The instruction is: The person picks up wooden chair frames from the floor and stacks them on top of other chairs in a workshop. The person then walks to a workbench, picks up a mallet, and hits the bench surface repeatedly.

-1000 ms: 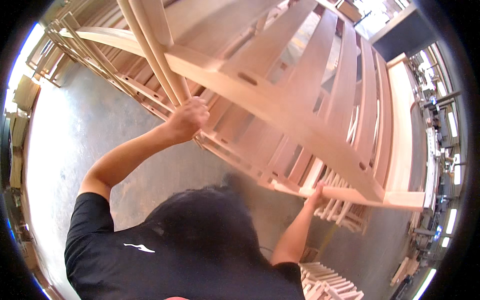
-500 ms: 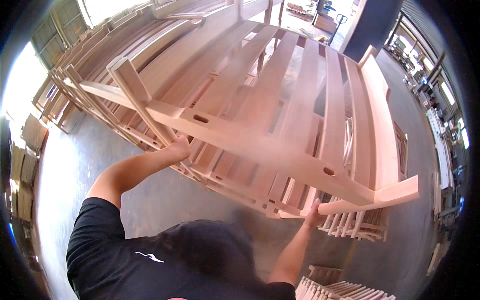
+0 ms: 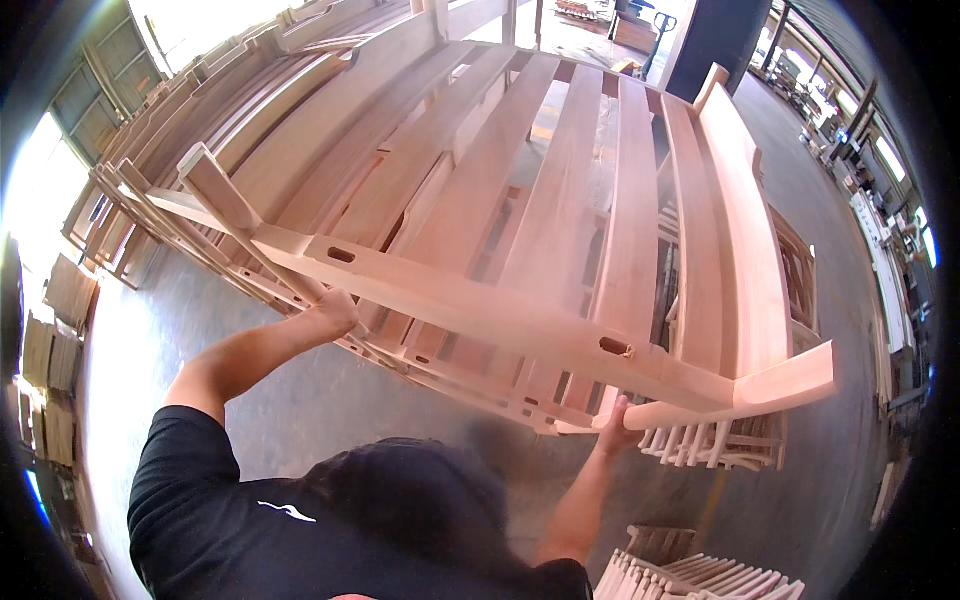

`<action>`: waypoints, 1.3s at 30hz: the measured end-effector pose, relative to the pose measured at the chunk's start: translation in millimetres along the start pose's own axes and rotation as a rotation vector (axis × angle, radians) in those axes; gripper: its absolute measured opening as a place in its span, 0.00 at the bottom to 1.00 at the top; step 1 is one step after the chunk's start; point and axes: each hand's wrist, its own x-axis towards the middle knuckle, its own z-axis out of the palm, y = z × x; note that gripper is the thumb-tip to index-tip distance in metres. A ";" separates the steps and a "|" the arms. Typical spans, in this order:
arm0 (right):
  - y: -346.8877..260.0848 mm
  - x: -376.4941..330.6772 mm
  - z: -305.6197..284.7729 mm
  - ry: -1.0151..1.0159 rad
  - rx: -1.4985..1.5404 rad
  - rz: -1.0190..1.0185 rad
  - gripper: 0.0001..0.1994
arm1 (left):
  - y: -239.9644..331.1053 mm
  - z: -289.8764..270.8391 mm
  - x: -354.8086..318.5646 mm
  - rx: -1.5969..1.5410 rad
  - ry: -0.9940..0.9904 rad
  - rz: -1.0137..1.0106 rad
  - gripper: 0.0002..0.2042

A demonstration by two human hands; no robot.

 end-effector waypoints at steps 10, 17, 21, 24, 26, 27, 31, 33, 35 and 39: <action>-4.2 -1.8 -10.8 0.012 -0.177 -0.129 0.12 | 1.0 11.4 -6.8 -0.018 0.019 0.023 0.11; -26.4 -0.6 -12.1 0.071 -0.218 -0.124 0.15 | 4.5 -26.2 16.1 0.181 -0.300 0.226 0.10; -64.4 -12.3 -13.8 0.060 -0.169 0.213 0.15 | -4.4 11.3 15.1 0.320 -0.210 0.182 0.17; -46.6 -46.3 6.7 0.051 -0.180 -0.025 0.15 | -9.4 -3.0 -14.9 0.245 -0.576 0.113 0.24; -59.0 -48.0 3.6 0.078 -0.366 0.062 0.15 | -6.3 -2.8 3.8 0.488 -0.674 0.273 0.20; -57.4 -53.4 -3.6 0.073 -0.403 0.086 0.15 | -14.4 14.1 1.7 0.506 -0.563 0.330 0.22; -52.0 -138.0 -31.1 0.032 -0.473 0.258 0.24 | -12.8 30.5 10.3 0.582 -0.535 0.371 0.25; -29.2 -208.7 -51.7 -0.067 -0.560 0.372 0.28 | 1.5 26.9 5.6 0.506 -0.435 0.351 0.26; -62.2 -295.0 -62.0 0.097 -0.554 0.267 0.24 | 7.0 35.5 -26.3 0.261 -0.124 0.398 0.21; -20.2 -543.1 -117.8 -0.091 -0.442 1.153 0.41 | 69.5 56.7 -33.8 -0.002 0.211 0.610 0.25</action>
